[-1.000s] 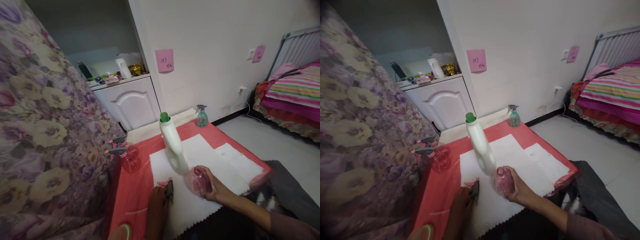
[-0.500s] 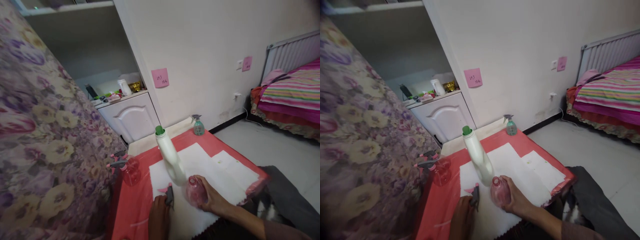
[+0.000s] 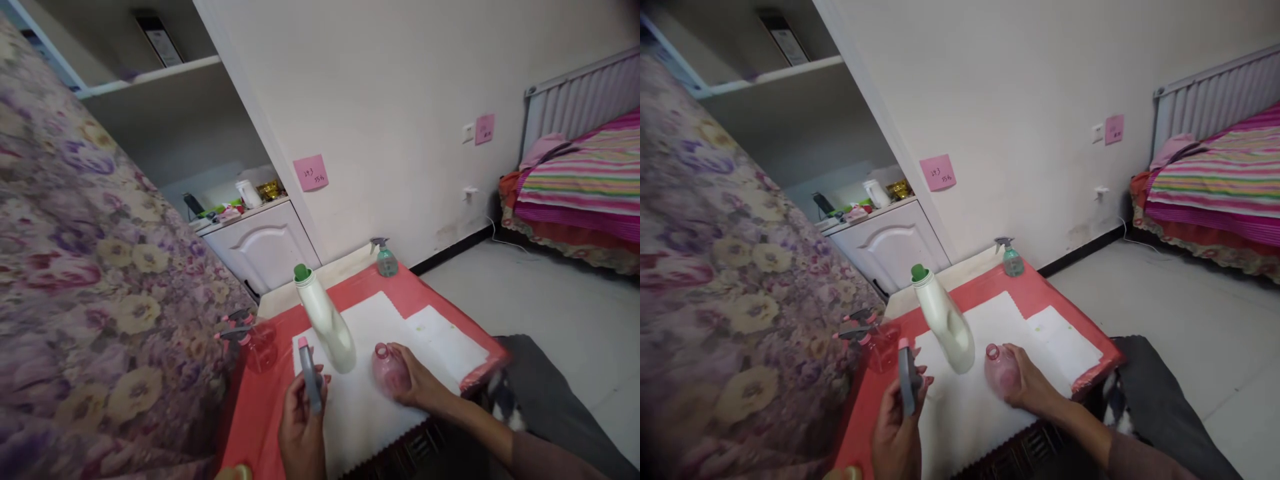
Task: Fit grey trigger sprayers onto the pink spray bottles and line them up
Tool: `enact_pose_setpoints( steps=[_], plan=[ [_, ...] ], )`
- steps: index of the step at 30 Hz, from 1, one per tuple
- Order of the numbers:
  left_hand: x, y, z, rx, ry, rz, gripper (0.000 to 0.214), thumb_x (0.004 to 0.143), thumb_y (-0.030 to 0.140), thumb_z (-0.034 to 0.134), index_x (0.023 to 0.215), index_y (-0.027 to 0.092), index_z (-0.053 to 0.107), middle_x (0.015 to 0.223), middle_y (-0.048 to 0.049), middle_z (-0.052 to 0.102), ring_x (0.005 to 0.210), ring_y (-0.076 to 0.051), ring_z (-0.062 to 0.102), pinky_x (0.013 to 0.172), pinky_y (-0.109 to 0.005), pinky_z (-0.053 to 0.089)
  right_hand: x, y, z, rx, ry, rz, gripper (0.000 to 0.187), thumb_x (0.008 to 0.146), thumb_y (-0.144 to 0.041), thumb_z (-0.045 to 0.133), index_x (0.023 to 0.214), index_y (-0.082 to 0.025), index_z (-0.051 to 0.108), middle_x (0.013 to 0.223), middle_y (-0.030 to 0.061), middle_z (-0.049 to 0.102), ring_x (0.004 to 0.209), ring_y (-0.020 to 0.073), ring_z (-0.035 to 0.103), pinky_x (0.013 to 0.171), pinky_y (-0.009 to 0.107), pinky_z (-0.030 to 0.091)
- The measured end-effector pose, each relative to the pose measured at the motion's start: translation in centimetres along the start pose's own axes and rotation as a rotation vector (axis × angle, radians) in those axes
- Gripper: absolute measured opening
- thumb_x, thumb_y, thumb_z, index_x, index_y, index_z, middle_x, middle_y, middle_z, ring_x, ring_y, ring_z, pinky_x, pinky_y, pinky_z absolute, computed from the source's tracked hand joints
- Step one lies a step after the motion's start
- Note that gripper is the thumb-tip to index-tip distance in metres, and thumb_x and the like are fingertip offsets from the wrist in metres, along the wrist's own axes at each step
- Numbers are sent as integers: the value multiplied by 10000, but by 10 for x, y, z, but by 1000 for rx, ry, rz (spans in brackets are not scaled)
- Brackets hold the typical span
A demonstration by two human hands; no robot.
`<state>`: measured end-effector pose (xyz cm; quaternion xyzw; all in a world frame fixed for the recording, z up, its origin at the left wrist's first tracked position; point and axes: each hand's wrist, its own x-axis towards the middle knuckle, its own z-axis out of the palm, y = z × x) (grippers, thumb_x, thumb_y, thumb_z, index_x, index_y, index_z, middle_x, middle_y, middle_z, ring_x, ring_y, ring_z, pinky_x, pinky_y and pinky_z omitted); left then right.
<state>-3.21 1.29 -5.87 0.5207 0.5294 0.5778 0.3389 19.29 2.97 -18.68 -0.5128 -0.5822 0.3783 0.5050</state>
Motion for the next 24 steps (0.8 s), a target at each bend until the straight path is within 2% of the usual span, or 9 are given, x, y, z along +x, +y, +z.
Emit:
enact_pose_setpoints(
  steps=[2,3,6,9,16,24],
  plan=[
    [-5,22,15,-51,83,-28,388,733,413,733,1047,199,649,1078,-55,715,1004,-213,666,872,-289,535,0,-2,1,-10,-4,-8,672,745,-365,641,1341,-189,385,1369,156,520,1294,327,491,1113,487,373],
    [-7,32,22,-103,107,-39,413,744,407,726,1091,199,646,1055,-55,718,964,-204,676,850,-289,545,1,-3,1,-13,-7,-12,669,747,-370,636,1339,-183,385,1366,160,521,1289,327,496,1111,485,377],
    [-14,56,39,-352,114,8,536,761,394,706,1253,225,578,1061,-48,708,930,-179,685,831,-274,559,2,-5,2,-13,2,-18,669,752,-381,617,1338,-169,374,1357,178,520,1276,330,510,1106,488,386],
    [-19,68,53,-439,92,64,517,756,374,714,1237,239,582,1064,-32,702,939,-157,679,847,-244,551,2,-7,2,-6,16,-16,677,732,-376,623,1325,-163,376,1333,192,527,1258,344,525,1096,500,398],
    [-15,55,74,-235,-19,56,402,825,417,640,1164,206,595,1134,-63,678,1005,-180,650,908,-287,514,2,-5,3,4,23,-35,713,683,-319,663,1326,-190,382,1329,185,531,1248,369,528,1085,506,413],
    [-9,21,98,-256,-125,0,314,787,334,721,1058,218,614,1125,-45,675,992,-174,652,902,-293,519,4,11,8,-2,70,-77,686,726,-279,636,1343,-184,354,1334,179,524,1219,321,564,1049,502,462]
  ],
)
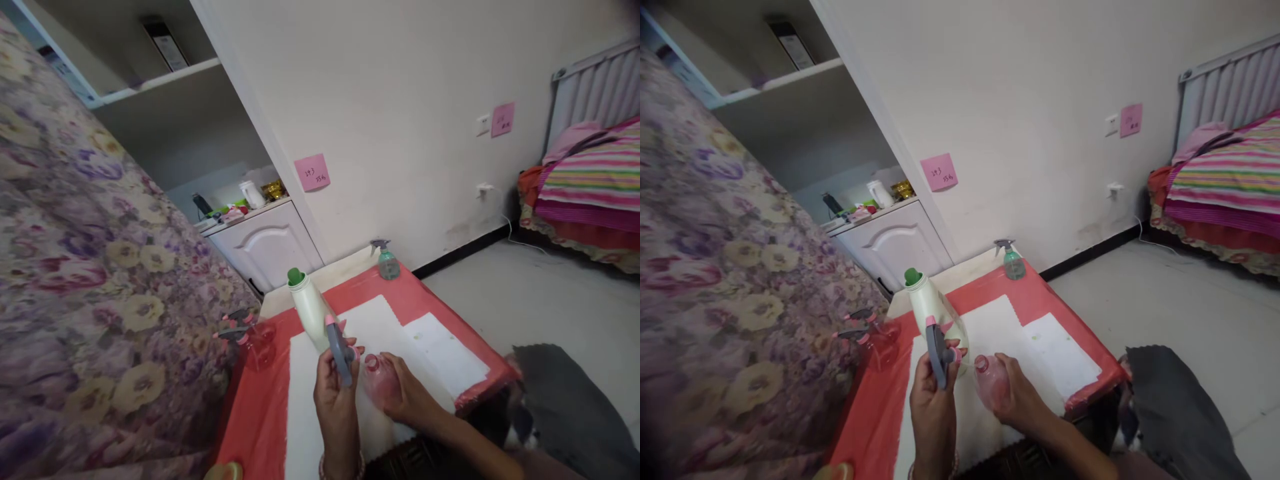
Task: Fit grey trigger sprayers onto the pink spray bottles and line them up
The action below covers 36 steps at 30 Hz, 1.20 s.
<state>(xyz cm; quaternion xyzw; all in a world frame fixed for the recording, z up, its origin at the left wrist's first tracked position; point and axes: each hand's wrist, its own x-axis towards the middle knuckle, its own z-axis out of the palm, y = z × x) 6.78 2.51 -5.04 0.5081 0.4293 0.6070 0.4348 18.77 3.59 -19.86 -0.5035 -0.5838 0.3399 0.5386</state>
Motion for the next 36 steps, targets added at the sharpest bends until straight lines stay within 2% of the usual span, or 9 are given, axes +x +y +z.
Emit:
enact_pose_setpoints(
  steps=[3,6,11,16,23,28,36],
  plan=[
    [-1,-21,3,-36,-44,-57,324,755,317,753,1033,206,629,1122,-61,684,1002,-201,659,907,-332,529,1,1,-2,-7,-39,-21,702,714,-252,634,1347,-169,344,1329,191,519,1223,323,558,1043,505,467],
    [-2,-40,5,-33,-24,-118,326,727,331,773,997,187,659,1097,-74,700,975,-206,664,892,-333,534,1,4,-4,-12,-75,-35,752,695,-231,637,1367,-151,310,1347,205,490,1247,328,535,1047,505,461],
    [-2,-56,3,14,-14,-163,339,727,335,770,1016,186,673,1107,-80,711,1023,-220,651,925,-343,519,0,11,-2,5,-78,-28,811,654,-192,642,1378,-148,280,1378,209,457,1273,328,506,1057,488,450],
    [2,-58,2,80,-15,-173,319,736,338,764,1007,197,671,1192,-79,682,1092,-225,630,969,-346,498,0,7,-5,10,-98,0,816,651,-198,641,1383,-160,282,1385,193,456,1286,321,495,1073,483,431],
    [7,-57,3,186,-13,-153,326,723,362,770,980,195,658,1119,-76,712,1067,-228,642,966,-363,499,1,-3,-11,9,-124,37,794,644,-186,613,1370,-200,292,1388,166,453,1291,307,490,1085,490,410],
    [8,-56,1,234,-68,-144,302,751,366,747,983,202,644,1077,-58,716,1030,-204,647,945,-334,500,3,-12,-16,-10,-163,27,811,607,-157,595,1353,-171,278,1364,189,456,1296,320,480,1090,497,404],
    [9,-57,3,209,-56,-132,270,741,360,754,925,196,643,978,-40,717,964,-193,655,900,-318,508,2,-7,-13,-23,-145,-16,800,639,-161,605,1360,-189,260,1370,174,453,1293,314,482,1088,498,413]
  ],
)
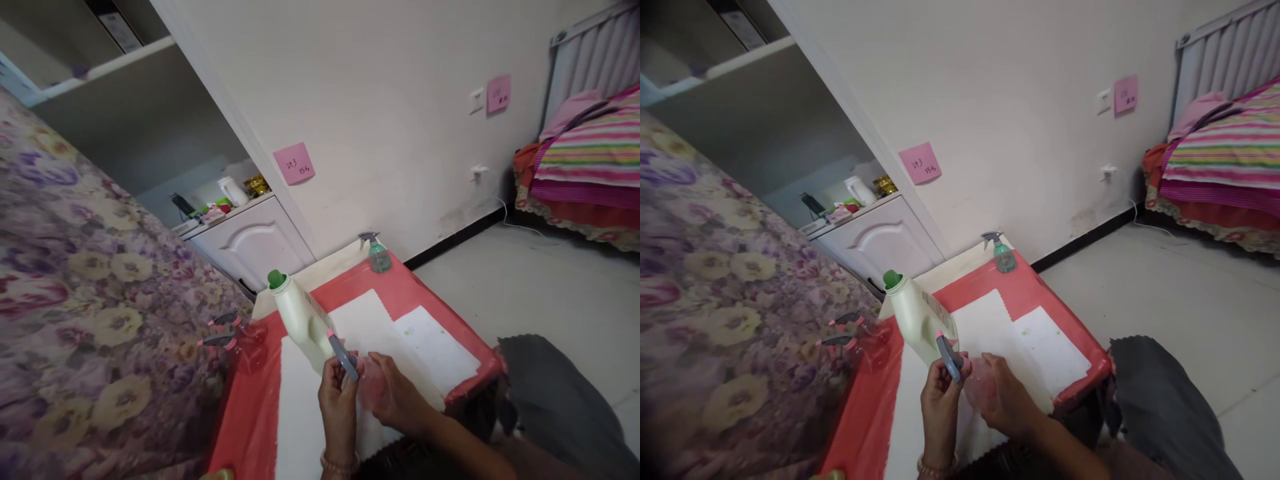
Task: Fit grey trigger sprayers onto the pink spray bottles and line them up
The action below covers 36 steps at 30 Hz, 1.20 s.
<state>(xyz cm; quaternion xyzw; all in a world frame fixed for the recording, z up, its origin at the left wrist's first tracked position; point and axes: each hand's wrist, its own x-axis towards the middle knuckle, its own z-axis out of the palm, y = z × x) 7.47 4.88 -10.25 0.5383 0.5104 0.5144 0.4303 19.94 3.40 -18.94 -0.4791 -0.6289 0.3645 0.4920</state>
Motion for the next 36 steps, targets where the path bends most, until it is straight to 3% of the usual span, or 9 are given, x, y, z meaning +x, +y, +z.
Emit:
enact_pose_setpoints(
  steps=[6,14,22,28,30,33,36],
  plan=[
    [-2,-6,-3,101,-18,79,232,770,352,724,918,192,645,938,-45,724,917,-201,659,874,-329,503,-1,3,3,12,17,-33,797,632,-141,611,1357,-169,282,1350,187,465,1284,318,489,1083,493,421],
    [-3,1,-2,-62,-42,16,220,770,326,735,916,186,649,989,-52,731,968,-195,655,904,-322,499,1,9,6,-10,23,-28,821,623,-159,625,1371,-180,287,1367,195,463,1292,345,478,1080,522,406],
    [3,1,-7,-88,-160,30,180,804,301,699,923,177,642,1029,-67,722,954,-193,661,866,-304,506,1,3,7,27,23,36,772,663,-207,636,1352,-185,289,1366,197,466,1269,327,512,1056,504,441],
    [2,-6,-10,-72,-176,48,197,804,282,693,965,181,639,1036,-69,719,980,-202,656,901,-321,490,4,-12,-15,31,-29,65,850,597,-183,702,1367,-151,344,1390,189,433,1320,330,434,1117,500,365],
    [0,-7,-9,-84,-178,57,203,795,274,699,966,182,639,1045,-73,718,1000,-214,655,914,-333,487,8,-23,-30,48,-20,-8,710,670,-198,678,1335,-174,429,1331,147,485,1273,298,469,1097,473,383],
    [-2,-6,-8,-113,-184,83,219,782,258,707,975,181,637,1048,-82,708,1030,-236,646,938,-362,485,20,-47,-46,106,-34,-93,410,799,-220,595,1209,-224,579,1092,69,593,1006,223,593,936,400,485],
    [-2,-5,-8,-138,-198,155,234,798,256,689,1013,182,635,1046,-82,678,1021,-242,638,932,-385,493,35,-66,-48,162,-112,-99,327,784,-208,621,1109,-224,647,942,25,608,846,185,601,809,337,501]
  ],
)
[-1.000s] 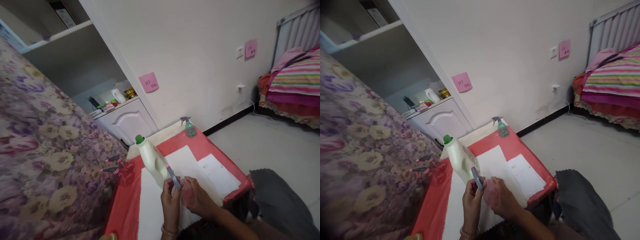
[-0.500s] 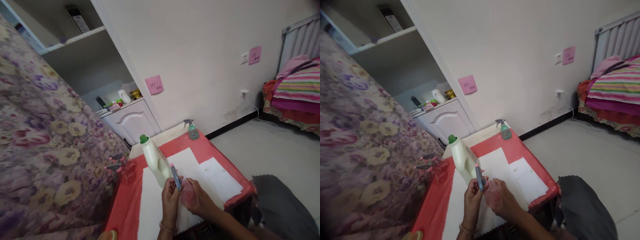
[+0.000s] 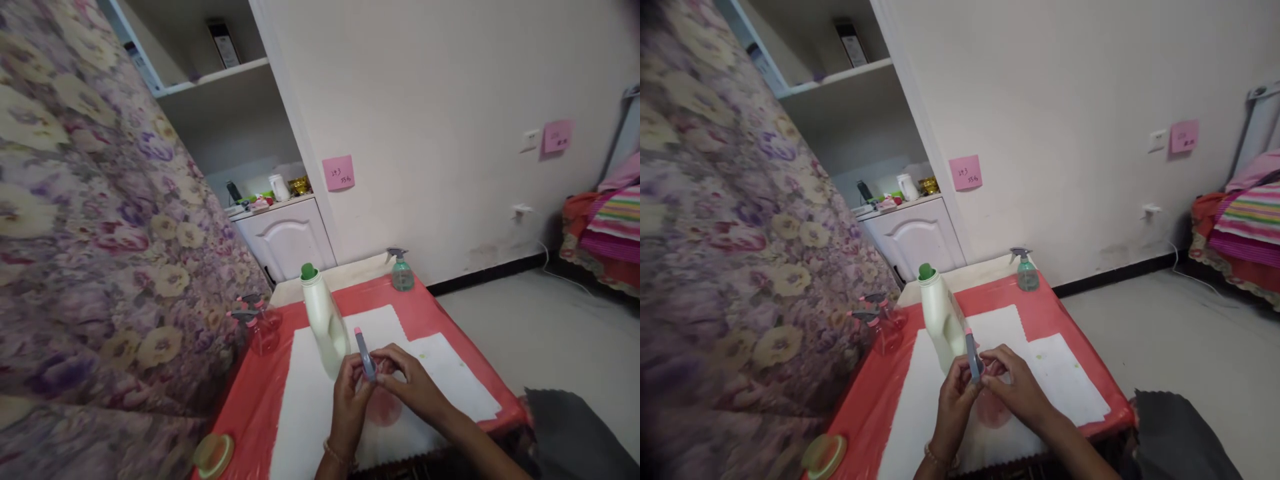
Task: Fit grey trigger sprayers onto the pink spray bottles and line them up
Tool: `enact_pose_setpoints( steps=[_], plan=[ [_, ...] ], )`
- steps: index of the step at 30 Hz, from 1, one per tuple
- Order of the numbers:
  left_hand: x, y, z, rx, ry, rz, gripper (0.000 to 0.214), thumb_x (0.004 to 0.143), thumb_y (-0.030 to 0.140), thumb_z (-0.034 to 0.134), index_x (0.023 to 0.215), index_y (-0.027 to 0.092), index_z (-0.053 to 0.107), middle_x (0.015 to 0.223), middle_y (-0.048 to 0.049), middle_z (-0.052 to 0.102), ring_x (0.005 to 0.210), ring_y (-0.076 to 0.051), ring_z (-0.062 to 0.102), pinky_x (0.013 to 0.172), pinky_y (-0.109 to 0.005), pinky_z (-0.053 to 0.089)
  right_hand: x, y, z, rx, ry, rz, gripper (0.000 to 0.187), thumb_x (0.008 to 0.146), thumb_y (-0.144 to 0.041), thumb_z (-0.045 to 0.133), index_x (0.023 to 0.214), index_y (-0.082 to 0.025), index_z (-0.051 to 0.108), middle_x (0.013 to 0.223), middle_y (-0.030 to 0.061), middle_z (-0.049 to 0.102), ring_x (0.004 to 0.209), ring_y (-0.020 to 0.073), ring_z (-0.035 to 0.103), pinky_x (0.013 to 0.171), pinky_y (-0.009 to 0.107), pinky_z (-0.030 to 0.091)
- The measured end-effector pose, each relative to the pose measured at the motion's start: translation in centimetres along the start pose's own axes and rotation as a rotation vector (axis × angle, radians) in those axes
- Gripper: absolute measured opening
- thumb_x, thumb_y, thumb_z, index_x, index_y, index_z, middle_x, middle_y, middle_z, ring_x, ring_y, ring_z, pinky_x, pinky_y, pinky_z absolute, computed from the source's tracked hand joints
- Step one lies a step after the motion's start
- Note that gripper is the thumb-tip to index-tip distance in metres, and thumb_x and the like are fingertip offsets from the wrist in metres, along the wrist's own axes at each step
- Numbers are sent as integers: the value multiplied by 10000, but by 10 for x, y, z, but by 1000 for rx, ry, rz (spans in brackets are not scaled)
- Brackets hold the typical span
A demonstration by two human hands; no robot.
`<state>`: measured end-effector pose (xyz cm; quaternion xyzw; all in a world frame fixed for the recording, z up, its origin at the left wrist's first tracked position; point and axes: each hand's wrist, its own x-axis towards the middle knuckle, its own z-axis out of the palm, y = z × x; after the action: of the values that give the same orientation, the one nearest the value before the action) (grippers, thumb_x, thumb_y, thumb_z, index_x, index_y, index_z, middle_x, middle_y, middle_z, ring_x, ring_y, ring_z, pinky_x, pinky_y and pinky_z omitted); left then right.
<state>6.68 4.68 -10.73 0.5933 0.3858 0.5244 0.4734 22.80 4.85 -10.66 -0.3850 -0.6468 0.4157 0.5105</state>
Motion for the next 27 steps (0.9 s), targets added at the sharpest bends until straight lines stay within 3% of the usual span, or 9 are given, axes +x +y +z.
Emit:
enact_pose_setpoints(
  steps=[6,14,19,27],
  plan=[
    [-1,-11,-2,11,30,37,240,785,237,687,1011,192,623,1048,-68,645,1033,-245,632,942,-390,489,21,-8,5,-87,-117,53,255,691,-138,679,935,-213,703,835,-13,565,698,139,539,656,262,443],
    [-6,-16,-3,-53,84,-57,393,743,189,733,1049,223,490,1070,-59,623,1037,-240,644,902,-368,492,31,-17,-8,-37,-295,30,72,713,-165,708,772,-200,686,832,-19,516,732,138,526,669,250,421],
    [-5,-11,-2,-66,84,-89,380,740,192,731,1041,219,501,1062,-66,658,1036,-246,653,897,-361,493,29,-15,-7,-14,-271,-3,43,764,-224,693,783,-195,669,821,-16,510,758,153,513,681,258,409],
    [-4,-7,-3,-11,42,-97,393,762,226,715,1104,219,522,1107,-89,690,1059,-255,650,932,-372,486,25,-13,-3,-25,-226,-46,86,760,-111,612,768,-197,609,828,-17,492,772,154,501,694,260,394]
  ],
)
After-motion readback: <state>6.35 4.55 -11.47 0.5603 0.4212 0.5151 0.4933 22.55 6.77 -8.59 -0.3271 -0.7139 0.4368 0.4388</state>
